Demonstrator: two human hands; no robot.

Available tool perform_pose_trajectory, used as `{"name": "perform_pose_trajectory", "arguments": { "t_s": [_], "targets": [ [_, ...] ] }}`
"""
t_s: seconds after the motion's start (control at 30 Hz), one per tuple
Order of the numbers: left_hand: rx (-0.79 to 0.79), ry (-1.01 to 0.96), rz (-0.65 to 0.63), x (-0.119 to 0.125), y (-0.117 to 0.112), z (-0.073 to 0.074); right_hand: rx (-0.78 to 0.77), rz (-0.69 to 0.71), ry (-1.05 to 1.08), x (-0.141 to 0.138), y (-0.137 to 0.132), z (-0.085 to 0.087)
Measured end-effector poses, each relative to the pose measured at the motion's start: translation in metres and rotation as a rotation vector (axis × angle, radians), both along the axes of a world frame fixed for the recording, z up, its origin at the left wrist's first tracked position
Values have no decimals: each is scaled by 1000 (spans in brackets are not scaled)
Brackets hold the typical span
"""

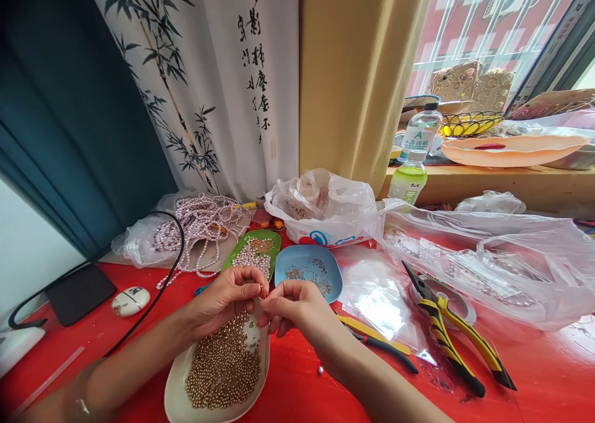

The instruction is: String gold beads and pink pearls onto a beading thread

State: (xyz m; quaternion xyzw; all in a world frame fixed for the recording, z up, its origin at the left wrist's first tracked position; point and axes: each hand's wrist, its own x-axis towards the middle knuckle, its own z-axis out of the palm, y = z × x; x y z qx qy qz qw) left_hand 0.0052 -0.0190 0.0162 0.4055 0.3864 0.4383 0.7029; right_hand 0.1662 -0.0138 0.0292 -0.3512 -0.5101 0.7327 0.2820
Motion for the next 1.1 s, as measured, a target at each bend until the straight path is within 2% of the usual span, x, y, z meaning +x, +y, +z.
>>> {"name": "perform_pose_trajectory", "arguments": {
  "t_s": [0.3, 0.47, 0.63, 0.73, 0.97, 1.1],
  "targets": [
    [61, 62, -9, -4, 2, 2, 142, -1, -34, 0, 3, -6],
    [159, 221, 53, -9, 6, 4, 164, -21, -6, 2, 7, -10],
    [235, 437, 11, -15, 10, 10, 116, -94, 50, 4, 10, -8],
    [311, 577, -64, -21, 12, 14, 118, -144, 46, 5, 10, -3],
    [440, 975, -367, -37, 11, 17, 173, -199, 125, 14, 13, 2],
    [503, 1116, -427, -38, 7, 15, 166, -195, 154, 16, 15, 3]
  ]
}}
